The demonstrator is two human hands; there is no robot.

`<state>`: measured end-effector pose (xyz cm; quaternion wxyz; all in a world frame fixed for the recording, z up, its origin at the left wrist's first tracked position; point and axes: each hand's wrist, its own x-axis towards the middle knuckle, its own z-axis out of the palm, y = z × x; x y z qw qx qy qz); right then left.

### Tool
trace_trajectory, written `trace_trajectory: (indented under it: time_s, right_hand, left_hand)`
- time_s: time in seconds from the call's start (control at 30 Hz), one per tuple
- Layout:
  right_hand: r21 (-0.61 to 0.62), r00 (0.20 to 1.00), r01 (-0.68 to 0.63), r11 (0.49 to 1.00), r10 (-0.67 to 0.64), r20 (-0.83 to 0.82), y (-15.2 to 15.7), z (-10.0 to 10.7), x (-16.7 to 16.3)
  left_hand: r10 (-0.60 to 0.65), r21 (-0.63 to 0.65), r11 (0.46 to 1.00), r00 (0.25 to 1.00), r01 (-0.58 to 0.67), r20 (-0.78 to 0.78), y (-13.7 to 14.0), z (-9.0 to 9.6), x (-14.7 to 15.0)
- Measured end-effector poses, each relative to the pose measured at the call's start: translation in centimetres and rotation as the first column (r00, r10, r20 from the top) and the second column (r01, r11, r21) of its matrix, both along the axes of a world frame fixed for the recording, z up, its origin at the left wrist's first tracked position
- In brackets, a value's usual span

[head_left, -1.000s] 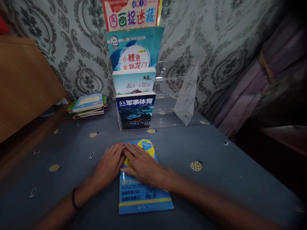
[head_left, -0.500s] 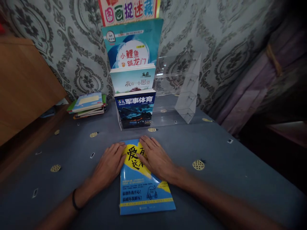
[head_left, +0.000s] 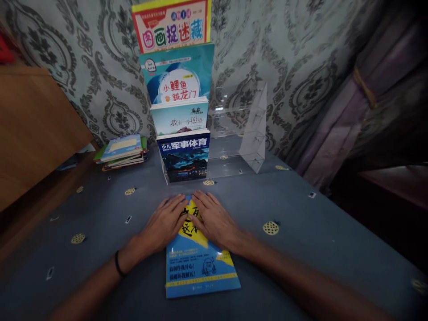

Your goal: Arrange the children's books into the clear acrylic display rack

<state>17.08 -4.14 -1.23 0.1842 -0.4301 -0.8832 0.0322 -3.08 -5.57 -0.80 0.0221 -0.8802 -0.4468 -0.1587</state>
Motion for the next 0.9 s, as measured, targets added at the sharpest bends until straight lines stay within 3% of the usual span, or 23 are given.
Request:
trace_trajectory:
  time_s: [0.23,0.5,0.9]
  right_hand:
    - [-0.015,0.997,0.073,0.997,-0.073,-0.006,0.2,0.0,0.7]
    - [-0.121,0.991,0.112,0.986,-0.120,-0.062,-0.2,-0.9,1.1]
    - [-0.079,0.993,0.019,0.997,-0.028,-0.112,-7.8,-1.3,3.5]
  left_hand:
    - [0.058,0.004,0.998,0.998,-0.059,0.014,-0.2,-0.2,-0.1]
    - [0.092,0.032,0.995,0.996,-0.092,-0.006,-0.3,-0.3,0.1]
    - [0.102,-0.025,0.995,0.994,-0.101,0.026,-0.5,0.1,0.2]
